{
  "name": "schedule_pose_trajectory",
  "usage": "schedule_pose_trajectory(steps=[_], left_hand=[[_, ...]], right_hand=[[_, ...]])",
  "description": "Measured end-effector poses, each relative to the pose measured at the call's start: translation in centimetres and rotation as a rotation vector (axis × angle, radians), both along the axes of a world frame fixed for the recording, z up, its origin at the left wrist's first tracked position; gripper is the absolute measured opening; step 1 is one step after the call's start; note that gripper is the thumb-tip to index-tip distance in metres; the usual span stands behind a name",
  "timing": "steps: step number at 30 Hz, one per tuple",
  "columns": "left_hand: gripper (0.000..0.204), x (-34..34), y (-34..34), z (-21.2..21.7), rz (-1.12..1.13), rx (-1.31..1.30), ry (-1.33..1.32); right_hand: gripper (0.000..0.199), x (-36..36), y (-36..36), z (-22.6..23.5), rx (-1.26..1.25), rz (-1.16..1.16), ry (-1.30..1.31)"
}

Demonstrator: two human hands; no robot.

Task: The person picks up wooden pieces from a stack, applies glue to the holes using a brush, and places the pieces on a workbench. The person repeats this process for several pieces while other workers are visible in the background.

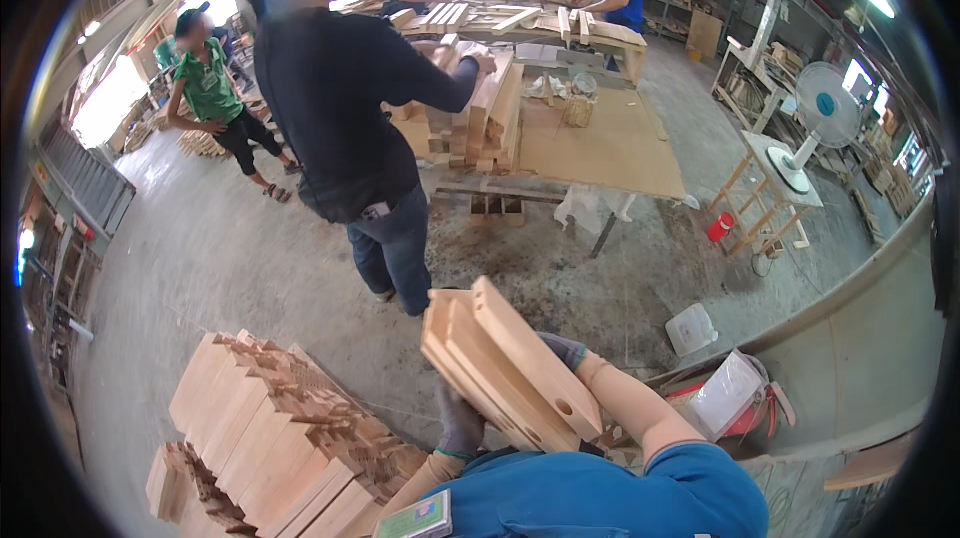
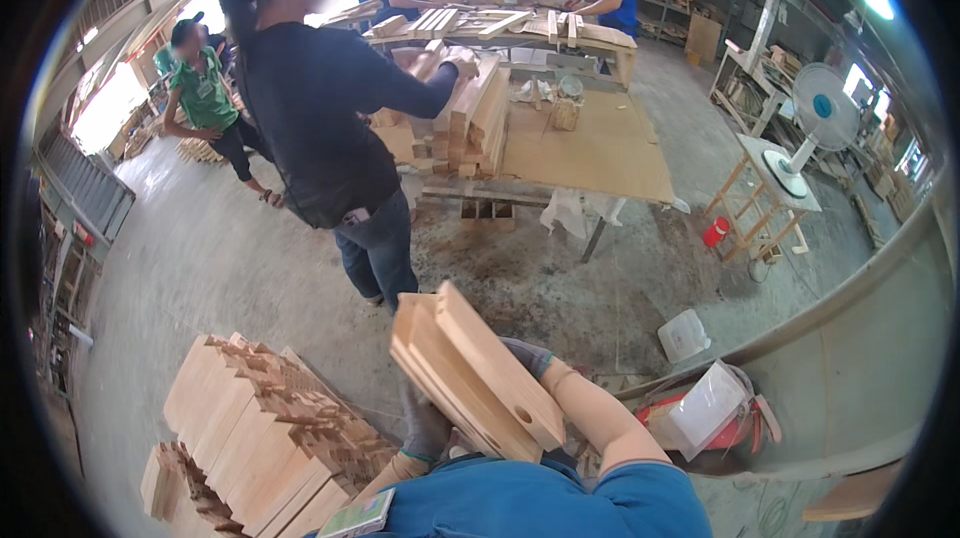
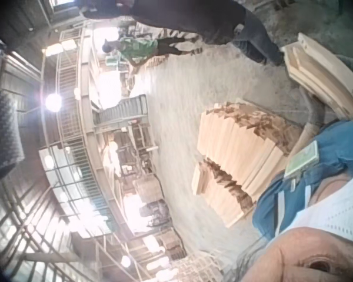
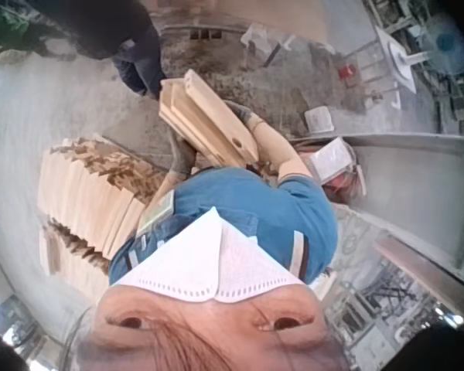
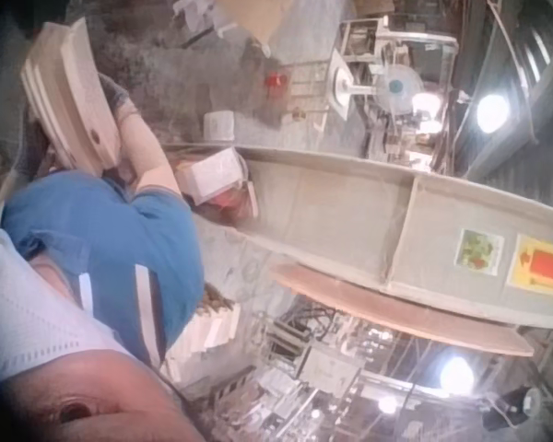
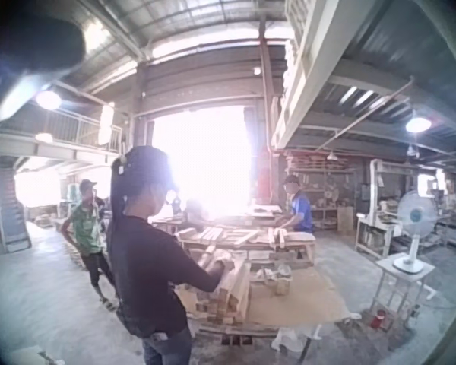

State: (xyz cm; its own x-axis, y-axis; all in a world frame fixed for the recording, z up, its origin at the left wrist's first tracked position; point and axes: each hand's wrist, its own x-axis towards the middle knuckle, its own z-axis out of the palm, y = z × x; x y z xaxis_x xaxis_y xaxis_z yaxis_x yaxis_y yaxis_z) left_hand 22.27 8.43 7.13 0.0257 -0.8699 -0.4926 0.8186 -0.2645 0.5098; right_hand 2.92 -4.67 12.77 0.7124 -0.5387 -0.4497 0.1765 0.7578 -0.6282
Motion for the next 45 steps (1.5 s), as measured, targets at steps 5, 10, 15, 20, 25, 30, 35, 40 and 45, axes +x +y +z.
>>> schedule_pose_trajectory(steps=[5,10,15,20,25,30,35,40,45], left_hand=[[0.076,-5.0,-10.9,0.8,-0.253,-0.240,-0.067],[0.058,-12.8,-22.3,1.4,-0.301,-0.194,0.041],[0.071,-19.3,-32.8,2.3,-0.421,-0.180,-0.017],[0.069,-24.0,-43.8,1.8,-0.462,-0.260,-0.031],[0.072,-27.8,-56.7,0.8,-0.630,-0.105,-0.129],[0.071,-31.8,-69.6,-1.4,-0.701,-0.305,-0.074],[0.068,-33.2,-80.8,-3.4,-0.784,-0.266,-0.151],[0.082,-38.0,-88.3,-1.6,-0.849,-0.177,-0.096],[0.100,-40.9,-95.9,-3.0,-0.893,-0.090,-0.271]], right_hand=[[0.043,-6.1,-6.6,0.6,-0.102,-0.159,0.077],[0.042,-14.3,-15.2,1.9,-0.491,-0.254,0.137],[0.042,-20.9,-23.5,2.6,-0.635,-0.314,0.257],[0.041,-25.5,-31.8,2.0,-0.357,-0.489,0.228],[0.041,-29.0,-41.5,0.2,-0.344,-0.637,0.198],[0.041,-32.9,-52.1,-1.8,-0.334,-0.700,0.311],[0.042,-33.4,-61.3,-1.4,-0.300,-0.803,0.394],[0.044,-37.6,-67.3,-4.3,-0.325,-0.839,0.425],[0.043,-42.6,-75.3,-5.4,-0.170,-0.796,0.318]])
